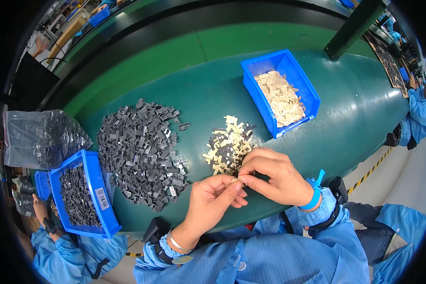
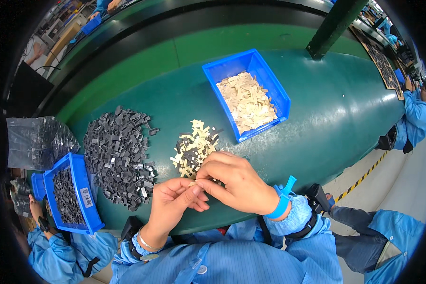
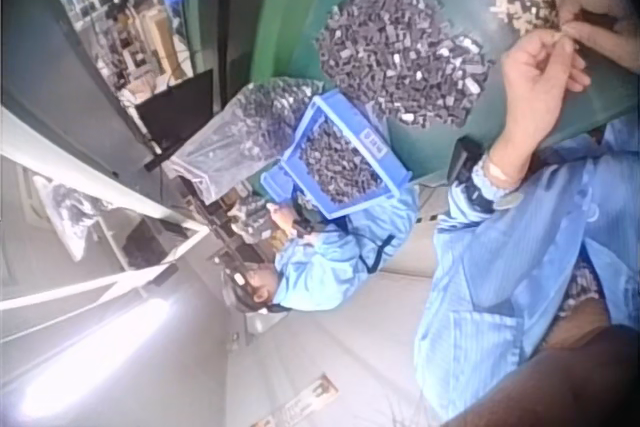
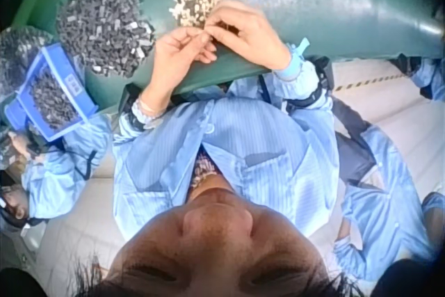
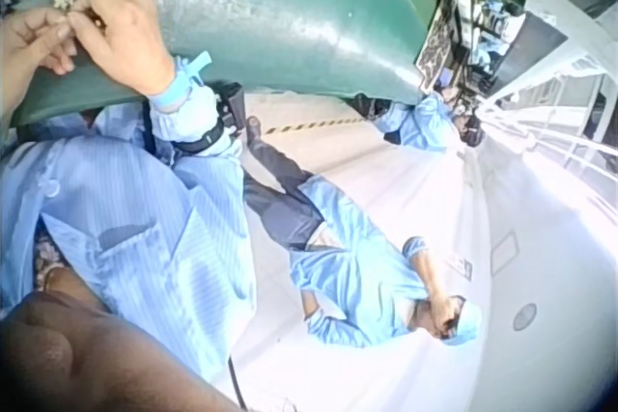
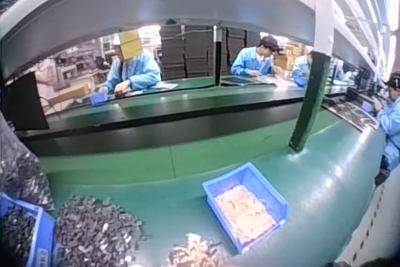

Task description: Sorting and inspecting small black and beige plastic components at a factory workstation.

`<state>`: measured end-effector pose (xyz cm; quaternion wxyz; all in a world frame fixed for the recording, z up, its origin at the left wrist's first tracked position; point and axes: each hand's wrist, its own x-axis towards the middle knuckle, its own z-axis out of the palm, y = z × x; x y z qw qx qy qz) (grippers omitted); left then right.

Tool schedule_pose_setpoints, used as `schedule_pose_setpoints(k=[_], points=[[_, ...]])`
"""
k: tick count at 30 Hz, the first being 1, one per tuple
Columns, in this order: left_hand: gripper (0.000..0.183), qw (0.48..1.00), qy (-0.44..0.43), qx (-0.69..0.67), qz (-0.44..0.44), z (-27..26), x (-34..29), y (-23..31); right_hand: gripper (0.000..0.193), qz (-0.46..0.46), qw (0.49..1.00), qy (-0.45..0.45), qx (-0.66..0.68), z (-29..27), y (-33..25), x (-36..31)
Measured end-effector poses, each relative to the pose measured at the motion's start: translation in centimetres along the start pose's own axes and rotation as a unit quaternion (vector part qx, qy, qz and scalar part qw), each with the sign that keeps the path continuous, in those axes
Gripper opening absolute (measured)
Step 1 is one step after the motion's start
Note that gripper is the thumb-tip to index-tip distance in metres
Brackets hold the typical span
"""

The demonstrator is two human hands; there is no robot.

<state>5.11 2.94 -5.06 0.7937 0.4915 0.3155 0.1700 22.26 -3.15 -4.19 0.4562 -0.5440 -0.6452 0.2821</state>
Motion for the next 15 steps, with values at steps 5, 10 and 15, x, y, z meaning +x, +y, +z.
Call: schedule_pose_setpoints(k=[5, 10, 15], points=[[0.016, 0.998, 0.043, -0.014, 0.043, 0.3, -0.1, 0.1, 0.007, 0.054, 0.995, 0.051, 0.061, 0.5, -0.4, -0.6], [0.016, 0.995, 0.065, -0.048, 0.067, 0.2, -0.4, 0.0, 0.014, -0.071, 0.987, 0.111, -0.095, 0.6, -0.9, -0.5], [0.014, 0.994, 0.058, 0.008, 0.094, 0.4, -0.8, 0.1, 0.021, -0.145, 0.967, 0.086, -0.189, 0.6, -1.2, -0.3]])
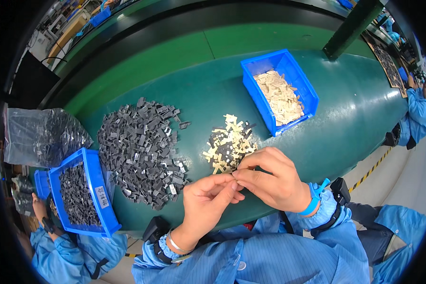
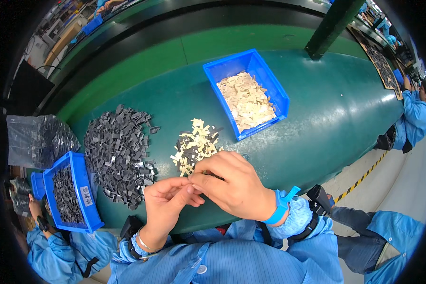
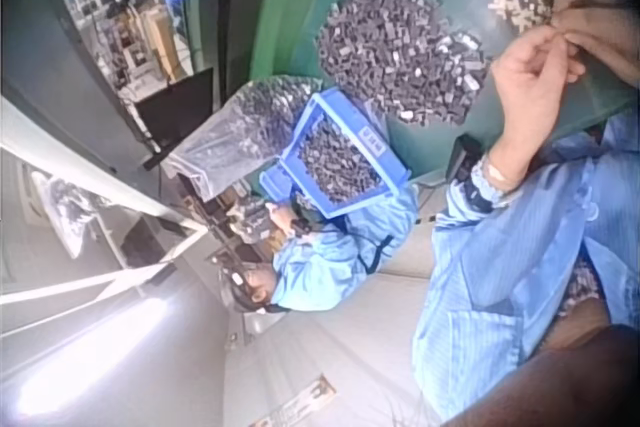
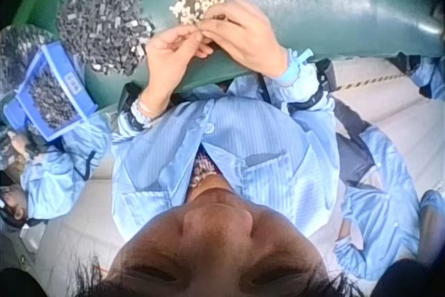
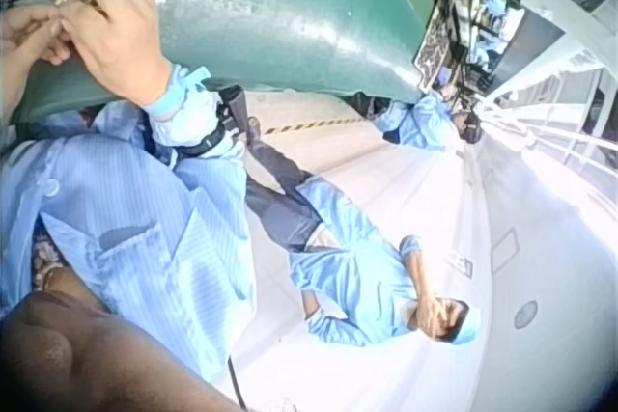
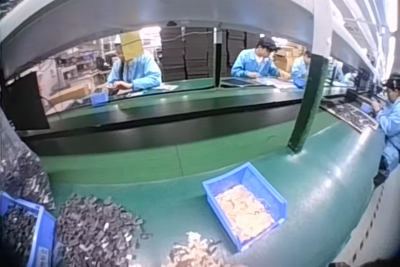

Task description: Sorting and inspecting small black and beige plastic components at a factory workstation.

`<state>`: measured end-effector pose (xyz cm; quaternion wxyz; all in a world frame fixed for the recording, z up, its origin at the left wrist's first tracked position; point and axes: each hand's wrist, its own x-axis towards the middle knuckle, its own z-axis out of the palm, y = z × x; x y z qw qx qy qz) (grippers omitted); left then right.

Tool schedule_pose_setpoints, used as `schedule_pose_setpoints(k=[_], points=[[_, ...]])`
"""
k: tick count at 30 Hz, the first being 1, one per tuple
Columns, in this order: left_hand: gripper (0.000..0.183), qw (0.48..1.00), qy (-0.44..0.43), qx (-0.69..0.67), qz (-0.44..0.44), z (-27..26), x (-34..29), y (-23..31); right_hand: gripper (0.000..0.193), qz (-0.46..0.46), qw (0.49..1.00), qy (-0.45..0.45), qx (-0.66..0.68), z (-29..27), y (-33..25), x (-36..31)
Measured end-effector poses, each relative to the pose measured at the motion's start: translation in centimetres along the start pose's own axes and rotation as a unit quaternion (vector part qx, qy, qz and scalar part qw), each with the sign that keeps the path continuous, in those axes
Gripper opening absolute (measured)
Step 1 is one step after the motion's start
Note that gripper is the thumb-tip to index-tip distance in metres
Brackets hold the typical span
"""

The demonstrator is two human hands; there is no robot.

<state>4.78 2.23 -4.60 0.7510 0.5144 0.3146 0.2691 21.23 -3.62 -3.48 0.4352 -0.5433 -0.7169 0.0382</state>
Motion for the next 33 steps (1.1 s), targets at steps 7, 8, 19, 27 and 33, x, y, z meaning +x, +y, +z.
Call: schedule_pose_setpoints(k=[7, 8, 19, 27, 33], points=[[0.011, 0.983, -0.006, 0.14, 0.115, -0.1, 0.1, 0.3, 0.017, 0.03, 0.998, -0.022, 0.048, 0.1, 0.1, -0.1], [0.011, 0.984, -0.005, 0.14, 0.115, -0.1, 0.1, 0.4, 0.016, 0.023, 0.999, -0.024, 0.029, 0.1, 0.0, 0.0], [0.015, 0.999, 0.025, -0.033, 0.015, -0.2, -0.1, 0.7, 0.004, 0.302, 0.904, 0.061, 0.298, -0.4, -0.1, -0.5], [0.016, 0.998, 0.043, -0.04, 0.034, 0.1, -0.4, 0.9, 0.01, 0.356, 0.813, 0.012, 0.46, 0.6, -1.6, -0.9], [0.017, 0.998, 0.048, -0.006, 0.05, 0.2, -0.7, 1.0, 0.01, 0.361, 0.809, 0.007, 0.464, 0.7, -1.8, -0.8]])
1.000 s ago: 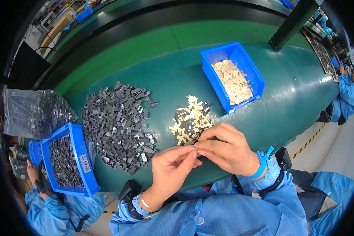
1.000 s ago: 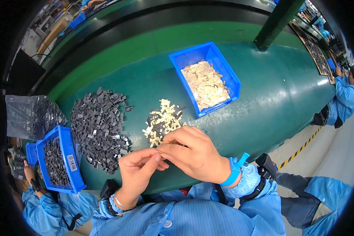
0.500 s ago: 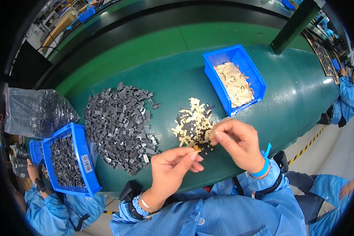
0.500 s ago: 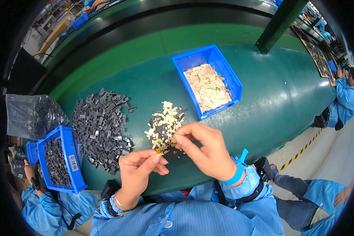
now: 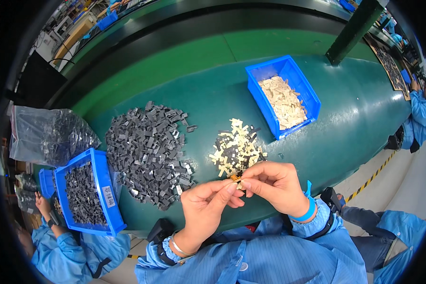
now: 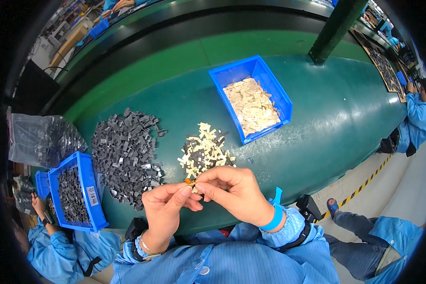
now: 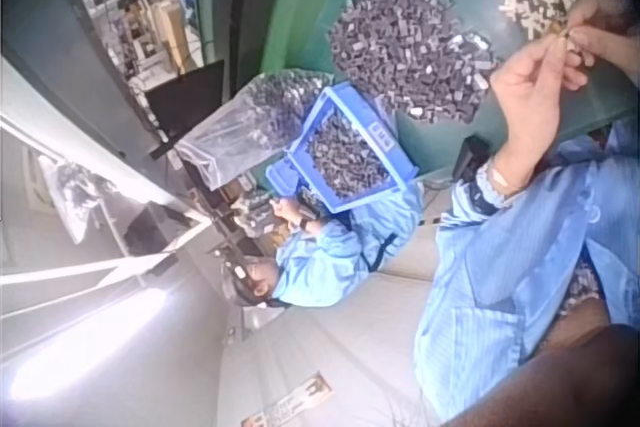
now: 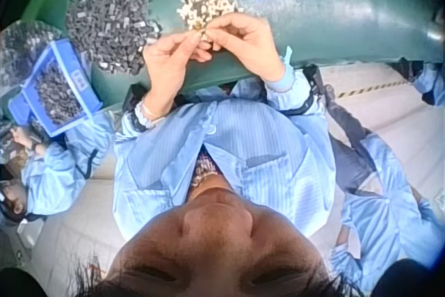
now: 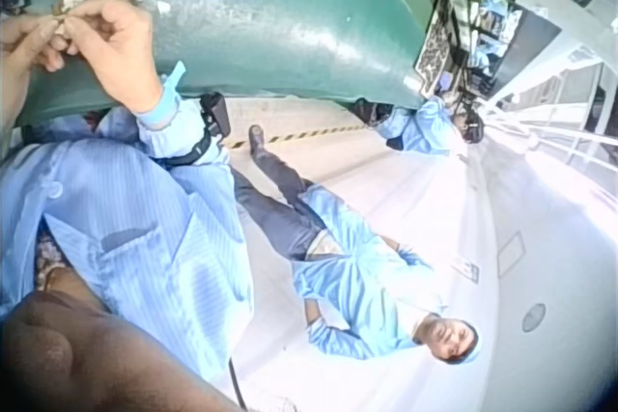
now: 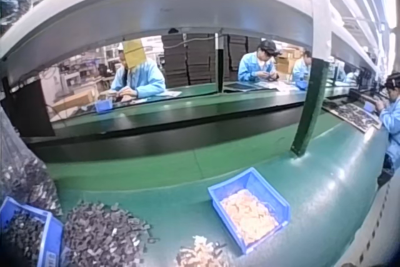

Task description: Sorting and inspecting small black and beige plastic components at a factory workstation.

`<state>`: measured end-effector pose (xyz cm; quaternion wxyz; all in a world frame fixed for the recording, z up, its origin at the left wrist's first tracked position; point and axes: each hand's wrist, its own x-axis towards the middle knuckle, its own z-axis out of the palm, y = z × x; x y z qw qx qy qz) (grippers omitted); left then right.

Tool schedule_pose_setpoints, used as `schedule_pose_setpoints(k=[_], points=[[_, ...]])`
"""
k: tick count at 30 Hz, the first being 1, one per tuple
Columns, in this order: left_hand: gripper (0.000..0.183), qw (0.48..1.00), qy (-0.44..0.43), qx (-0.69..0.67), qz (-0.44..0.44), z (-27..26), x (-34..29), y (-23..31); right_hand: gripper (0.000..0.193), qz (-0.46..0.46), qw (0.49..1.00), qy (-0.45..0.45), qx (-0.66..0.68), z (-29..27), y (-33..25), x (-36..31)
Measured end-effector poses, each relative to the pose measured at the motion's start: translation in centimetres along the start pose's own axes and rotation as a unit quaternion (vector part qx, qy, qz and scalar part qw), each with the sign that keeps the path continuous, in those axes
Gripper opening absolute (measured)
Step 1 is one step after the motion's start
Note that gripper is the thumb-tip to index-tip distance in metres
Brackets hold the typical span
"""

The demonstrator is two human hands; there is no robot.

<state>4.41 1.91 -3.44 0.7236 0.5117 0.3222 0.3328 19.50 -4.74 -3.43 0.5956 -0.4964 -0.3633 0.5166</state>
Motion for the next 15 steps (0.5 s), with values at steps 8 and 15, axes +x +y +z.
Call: schedule_pose_setpoints(k=[8, 15], points=[[0.012, 1.0, -0.007, -0.013, 0.023, -0.4, -0.1, 0.0, 0.007, -0.005, 1.0, -0.025, -0.005, 0.2, -0.5, -0.1], [0.01, 0.998, 0.012, -0.057, 0.002, -0.9, -0.2, 0.0, 0.007, 0.0, 0.998, -0.032, -0.048, 0.3, -0.4, 0.0]])
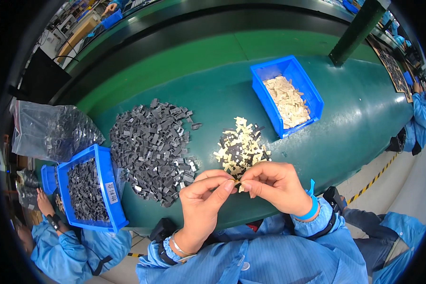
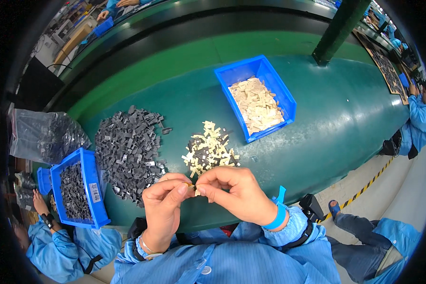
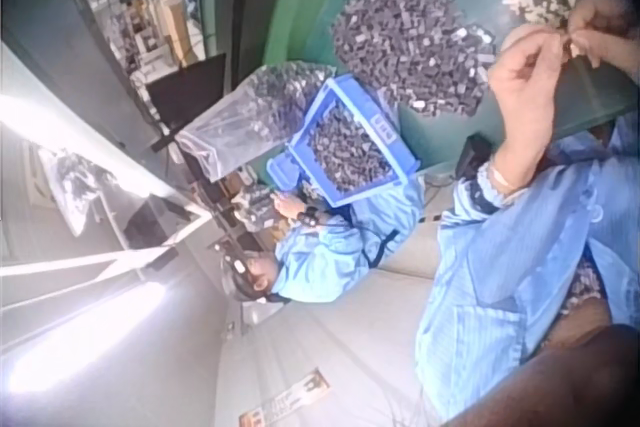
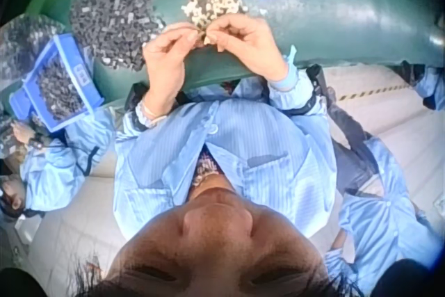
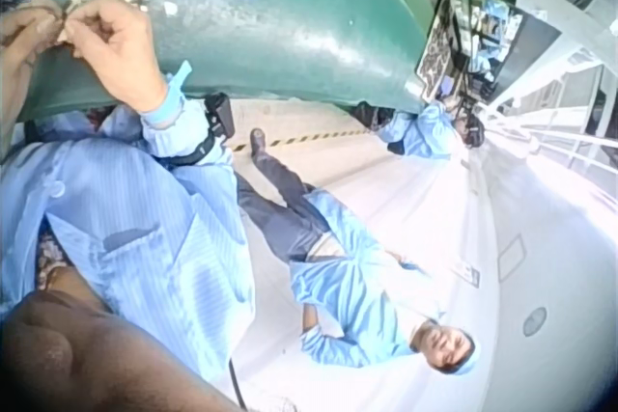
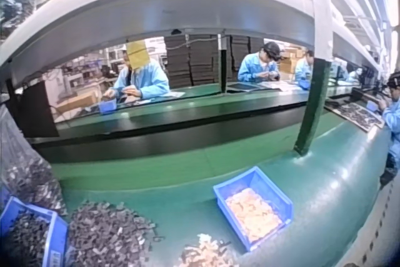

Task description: Sorting and inspecting small black and beige plastic components at a factory workstation.

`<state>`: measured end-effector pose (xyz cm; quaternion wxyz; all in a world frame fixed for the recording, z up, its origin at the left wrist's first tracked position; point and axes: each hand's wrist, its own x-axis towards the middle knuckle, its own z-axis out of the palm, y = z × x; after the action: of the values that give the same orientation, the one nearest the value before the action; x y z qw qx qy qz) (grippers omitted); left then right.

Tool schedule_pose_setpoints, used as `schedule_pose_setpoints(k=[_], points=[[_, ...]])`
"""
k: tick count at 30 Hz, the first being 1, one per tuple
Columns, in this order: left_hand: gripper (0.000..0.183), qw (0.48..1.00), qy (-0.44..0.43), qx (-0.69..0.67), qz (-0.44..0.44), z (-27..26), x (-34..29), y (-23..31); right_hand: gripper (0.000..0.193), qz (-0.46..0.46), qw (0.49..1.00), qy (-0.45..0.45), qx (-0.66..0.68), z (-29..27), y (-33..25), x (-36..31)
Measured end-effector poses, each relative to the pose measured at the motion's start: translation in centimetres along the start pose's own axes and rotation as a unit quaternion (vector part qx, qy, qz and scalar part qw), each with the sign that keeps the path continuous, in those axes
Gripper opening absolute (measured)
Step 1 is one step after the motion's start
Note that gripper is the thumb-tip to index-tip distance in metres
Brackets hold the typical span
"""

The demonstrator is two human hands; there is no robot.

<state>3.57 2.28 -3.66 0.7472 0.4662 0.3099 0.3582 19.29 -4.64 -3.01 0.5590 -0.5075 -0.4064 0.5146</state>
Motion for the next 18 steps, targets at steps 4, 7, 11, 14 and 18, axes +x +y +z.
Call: schedule_pose_setpoints(k=[4, 7, 11, 14, 18], points=[[0.013, 0.988, 0.039, 0.088, 0.119, 0.0, -0.1, -0.4, 0.009, 0.011, 0.999, 0.013, 0.044, 0.6, 0.3, -0.1], [0.015, 0.972, 0.022, 0.16, 0.173, 0.1, -0.1, -0.3, 0.011, 0.004, 0.998, 0.015, 0.062, 0.9, 0.5, 0.0], [0.016, 0.97, 0.013, 0.165, 0.18, 0.2, -0.3, -0.5, 0.012, 0.005, 0.997, 0.021, 0.072, 1.2, 0.5, 0.0], [0.016, 0.968, 0.005, 0.159, 0.193, 0.3, -0.4, -0.6, 0.013, 0.002, 0.995, 0.03, 0.091, 1.5, 0.5, -0.1], [0.015, 0.974, 0.009, 0.137, 0.178, 0.2, -0.4, -0.9, 0.015, -0.003, 0.993, 0.035, 0.111, 1.8, 0.8, -0.2]])
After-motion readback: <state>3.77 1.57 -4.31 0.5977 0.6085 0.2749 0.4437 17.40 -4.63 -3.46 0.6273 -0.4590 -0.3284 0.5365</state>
